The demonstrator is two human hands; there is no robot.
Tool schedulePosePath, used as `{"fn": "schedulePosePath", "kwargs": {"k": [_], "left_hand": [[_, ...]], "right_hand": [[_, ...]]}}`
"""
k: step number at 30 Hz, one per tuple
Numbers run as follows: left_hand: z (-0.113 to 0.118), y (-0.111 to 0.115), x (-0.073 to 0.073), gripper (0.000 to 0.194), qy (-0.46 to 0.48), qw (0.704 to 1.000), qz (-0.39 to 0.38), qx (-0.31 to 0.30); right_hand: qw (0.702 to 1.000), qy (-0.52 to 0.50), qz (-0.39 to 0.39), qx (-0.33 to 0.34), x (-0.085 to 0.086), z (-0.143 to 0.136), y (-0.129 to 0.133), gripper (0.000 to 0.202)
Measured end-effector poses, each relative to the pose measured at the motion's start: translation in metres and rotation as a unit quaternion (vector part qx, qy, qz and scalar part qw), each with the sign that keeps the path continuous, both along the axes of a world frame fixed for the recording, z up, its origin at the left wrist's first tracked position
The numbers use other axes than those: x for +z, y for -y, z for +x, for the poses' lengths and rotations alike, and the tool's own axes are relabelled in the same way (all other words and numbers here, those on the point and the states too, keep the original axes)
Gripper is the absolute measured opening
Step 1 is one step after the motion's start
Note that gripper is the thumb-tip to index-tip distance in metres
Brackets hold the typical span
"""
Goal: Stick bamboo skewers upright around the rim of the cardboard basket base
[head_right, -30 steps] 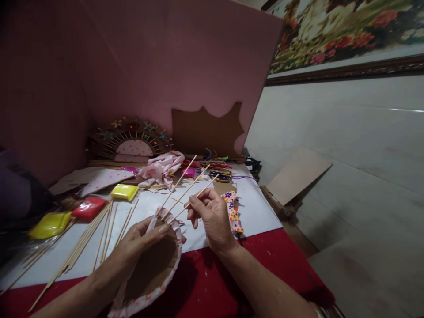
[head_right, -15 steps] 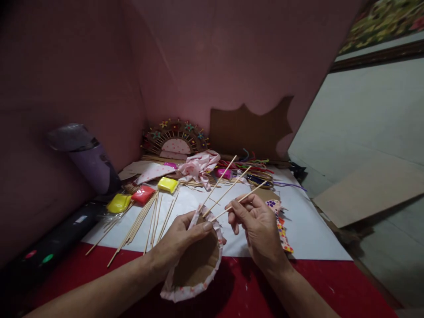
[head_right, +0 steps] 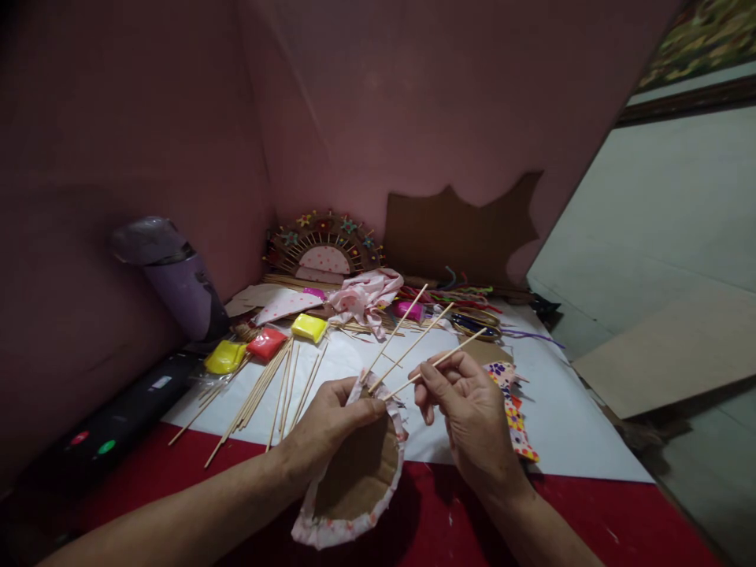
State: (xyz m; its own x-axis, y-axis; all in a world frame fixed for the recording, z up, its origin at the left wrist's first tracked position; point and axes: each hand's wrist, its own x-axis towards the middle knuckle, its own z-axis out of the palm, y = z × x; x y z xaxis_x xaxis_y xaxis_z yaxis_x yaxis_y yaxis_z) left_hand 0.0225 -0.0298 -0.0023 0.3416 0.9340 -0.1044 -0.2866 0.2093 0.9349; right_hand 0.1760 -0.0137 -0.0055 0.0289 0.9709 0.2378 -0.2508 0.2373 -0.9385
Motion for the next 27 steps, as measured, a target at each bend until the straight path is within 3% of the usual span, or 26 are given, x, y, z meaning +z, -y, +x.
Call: {"fn": "schedulePosePath", "kwargs": {"k": [13, 20, 27], "left_hand": [[-0.002, -0.002, -0.001, 0.007, -0.026, 0.999, 0.001, 0.027], [-0.002, -0.005, 0.005, 0.007, -0.001, 0.999, 0.000, 0.047], [-0.003, -0.006, 0.005, 0.009, -0.025, 0.998, -0.018, 0.046]], "right_hand": [[1.000, -0.017, -0.007, 0.004, 0.000, -0.004, 0.001, 0.014], [0.997, 0.029, -0.044, 0.063, -0.001, -0.009, 0.005, 0.026], [0.991, 0.068, -0.057, 0.104, 0.005, -0.011, 0.009, 0.024]]}}
